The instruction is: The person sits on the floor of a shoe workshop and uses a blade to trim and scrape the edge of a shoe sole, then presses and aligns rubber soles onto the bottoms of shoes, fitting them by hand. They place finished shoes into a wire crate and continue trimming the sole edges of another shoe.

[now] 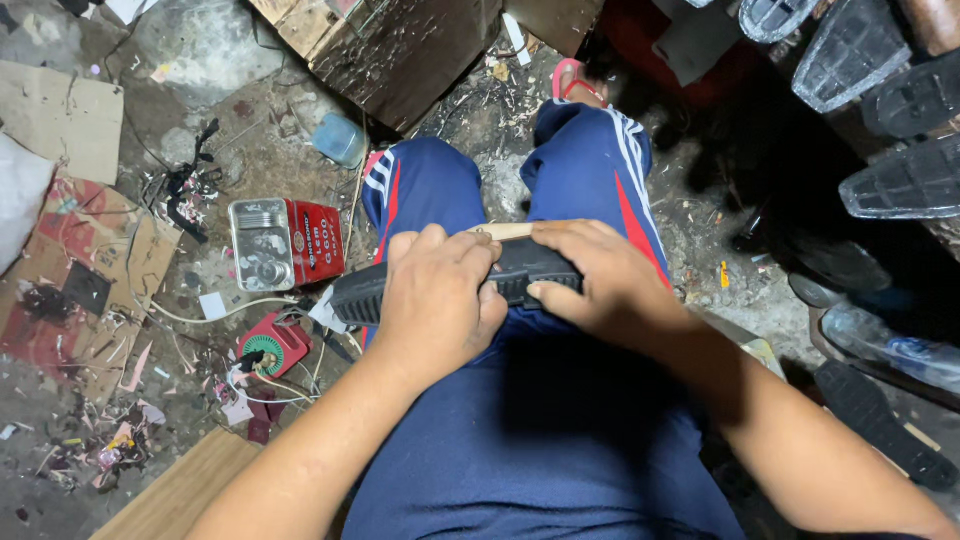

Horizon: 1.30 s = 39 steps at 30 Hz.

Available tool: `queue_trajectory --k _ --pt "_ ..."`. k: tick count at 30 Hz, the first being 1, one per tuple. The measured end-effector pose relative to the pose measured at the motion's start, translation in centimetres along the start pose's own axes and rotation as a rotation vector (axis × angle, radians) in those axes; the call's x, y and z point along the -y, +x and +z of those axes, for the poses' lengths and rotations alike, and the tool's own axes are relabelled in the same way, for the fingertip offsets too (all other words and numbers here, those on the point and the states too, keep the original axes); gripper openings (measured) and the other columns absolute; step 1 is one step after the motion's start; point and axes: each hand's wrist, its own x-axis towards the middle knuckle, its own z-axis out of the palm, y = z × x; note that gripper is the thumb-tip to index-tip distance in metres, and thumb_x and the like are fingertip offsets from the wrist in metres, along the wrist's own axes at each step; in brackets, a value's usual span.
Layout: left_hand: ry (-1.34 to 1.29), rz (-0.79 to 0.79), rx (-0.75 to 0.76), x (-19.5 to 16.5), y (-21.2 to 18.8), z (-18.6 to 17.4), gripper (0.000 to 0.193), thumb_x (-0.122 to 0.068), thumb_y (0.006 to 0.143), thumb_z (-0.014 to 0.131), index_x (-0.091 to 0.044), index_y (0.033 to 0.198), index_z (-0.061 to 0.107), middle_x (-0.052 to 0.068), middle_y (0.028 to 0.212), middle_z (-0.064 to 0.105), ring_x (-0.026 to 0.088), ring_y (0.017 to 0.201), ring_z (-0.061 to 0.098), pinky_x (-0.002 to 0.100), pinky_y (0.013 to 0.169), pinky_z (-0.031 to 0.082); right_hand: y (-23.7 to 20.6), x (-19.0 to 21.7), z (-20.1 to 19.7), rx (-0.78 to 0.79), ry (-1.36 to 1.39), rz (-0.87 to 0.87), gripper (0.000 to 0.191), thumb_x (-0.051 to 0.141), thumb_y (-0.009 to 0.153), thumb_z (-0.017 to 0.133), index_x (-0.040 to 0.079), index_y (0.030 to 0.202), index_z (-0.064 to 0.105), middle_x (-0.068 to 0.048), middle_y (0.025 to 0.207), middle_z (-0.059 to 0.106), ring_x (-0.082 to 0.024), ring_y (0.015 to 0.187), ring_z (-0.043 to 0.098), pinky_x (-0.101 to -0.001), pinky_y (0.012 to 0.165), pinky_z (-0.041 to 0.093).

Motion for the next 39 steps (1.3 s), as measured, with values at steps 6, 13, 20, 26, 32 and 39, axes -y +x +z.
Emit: queue_trajectory --k 6,13,20,26,32,39 --pt "0.011 0.011 -0.019 0.1 -0.5 0.4 0.038 -0.017 0.072 0.071 -0.003 0.107 0.073 0.010 0.111 0.072 0.029 0.094 0.060 0.045 0.085 0.040 1.0 0.4 2.0 0.014 0.038 -0.096 0.047 0.025 0.089 0.072 -0.001 0.127 0.063 -0.017 0.129 0.068 -0.035 0.119 0.064 -0.0445 0.105 0.048" --pt "-0.113 -0.047 0.020 1.8 -1.3 -1.9 0.046 -0.018 0.077 0.073 -0.007 0.121 0.071 0.007 0.122 0.072 0.025 0.105 0.064 0.044 0.095 0.040 1.5 1.1 1.9 0.032 -0.127 -0.014 0.044 0.032 0.091 0.069 0.005 0.126 0.065 -0.015 0.125 0.069 -0.036 0.117 0.062 -0.0472 0.099 0.045" --pt "-0.126 -0.059 -0.148 5.1 -4.4 -3.1 0.039 -0.021 0.085 0.078 -0.009 0.121 0.069 0.009 0.129 0.067 0.027 0.118 0.062 0.043 0.102 0.036 2.1 2.6 1.6 0.005 0.021 -0.045 0.040 0.023 0.092 0.071 0.005 0.127 0.064 -0.014 0.129 0.068 -0.034 0.119 0.066 -0.0418 0.100 0.052" --pt "-0.148 -0.043 -0.192 5.4 -4.4 -2.0 0.023 -0.021 0.085 0.078 -0.012 0.104 0.069 0.007 0.126 0.069 0.026 0.116 0.064 0.045 0.106 0.035 2.9 3.8 3.6 -0.116 -0.088 -0.178 0.035 0.018 0.081 0.081 0.004 0.112 0.072 -0.015 0.124 0.069 -0.032 0.111 0.068 -0.0409 0.095 0.054" --pt "-0.121 -0.032 -0.207 5.5 -4.0 -2.1 0.016 -0.021 0.086 0.078 -0.013 0.095 0.067 0.003 0.114 0.072 0.022 0.106 0.067 0.044 0.099 0.036 3.6 4.0 5.3 -0.253 -0.028 -0.220 0.018 0.011 0.085 0.081 0.004 0.097 0.070 -0.012 0.107 0.075 -0.028 0.097 0.074 -0.0361 0.087 0.059" --pt "-0.155 -0.050 -0.255 5.7 -4.1 -1.8 0.018 -0.018 0.083 0.079 -0.011 0.093 0.065 0.004 0.106 0.072 0.024 0.100 0.068 0.043 0.092 0.037 3.7 3.6 6.4 -0.243 0.001 -0.199 0.020 0.012 0.086 0.081 0.006 0.097 0.066 -0.011 0.103 0.074 -0.028 0.097 0.074 -0.0378 0.087 0.058"
